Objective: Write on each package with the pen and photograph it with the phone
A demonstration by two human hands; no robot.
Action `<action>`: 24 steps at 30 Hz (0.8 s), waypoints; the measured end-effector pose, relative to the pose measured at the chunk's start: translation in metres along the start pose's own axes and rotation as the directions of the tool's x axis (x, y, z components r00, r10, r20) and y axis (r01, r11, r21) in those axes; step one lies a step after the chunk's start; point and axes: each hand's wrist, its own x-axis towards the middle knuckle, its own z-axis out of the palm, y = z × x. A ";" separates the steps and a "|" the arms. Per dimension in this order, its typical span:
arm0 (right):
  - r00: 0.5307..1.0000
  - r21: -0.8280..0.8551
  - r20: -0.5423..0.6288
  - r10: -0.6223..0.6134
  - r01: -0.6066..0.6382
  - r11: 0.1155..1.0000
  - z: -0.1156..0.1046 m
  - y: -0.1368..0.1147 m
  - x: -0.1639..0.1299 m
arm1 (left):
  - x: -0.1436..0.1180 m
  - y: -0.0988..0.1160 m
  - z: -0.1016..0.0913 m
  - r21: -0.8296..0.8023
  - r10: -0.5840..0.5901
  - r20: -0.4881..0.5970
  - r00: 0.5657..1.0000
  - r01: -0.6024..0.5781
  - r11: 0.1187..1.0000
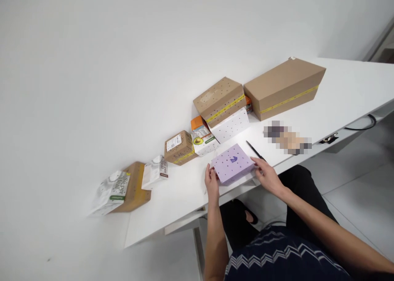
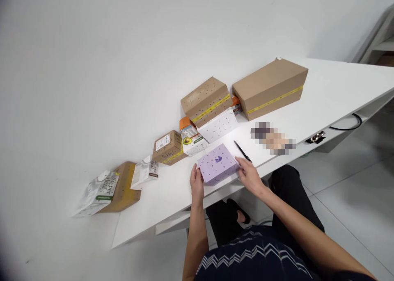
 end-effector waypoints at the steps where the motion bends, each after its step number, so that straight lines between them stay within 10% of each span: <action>1: 1.000 -0.027 -0.027 0.005 -0.006 1.000 -0.006 -0.001 0.004 | -0.002 0.002 -0.001 -0.020 -0.019 -0.011 1.000 0.018 1.000; 8: 0.998 -0.481 -0.015 0.064 -0.063 0.874 -0.020 0.007 0.050 | 0.003 0.031 -0.007 0.179 0.252 0.187 0.949 -0.285 0.942; 15: 0.979 -0.490 0.077 0.187 -0.126 0.862 -0.011 0.019 0.060 | 0.008 0.041 -0.008 0.282 0.282 0.346 0.895 -0.386 0.878; 20: 0.963 -0.055 0.038 0.268 -0.266 0.962 -0.041 0.020 0.054 | -0.030 0.061 0.004 0.551 0.249 0.175 0.953 -0.304 0.777; 24: 0.904 0.549 0.203 0.375 -0.423 0.721 -0.058 0.010 0.045 | -0.050 0.077 0.020 0.716 0.185 0.131 0.974 -0.222 0.662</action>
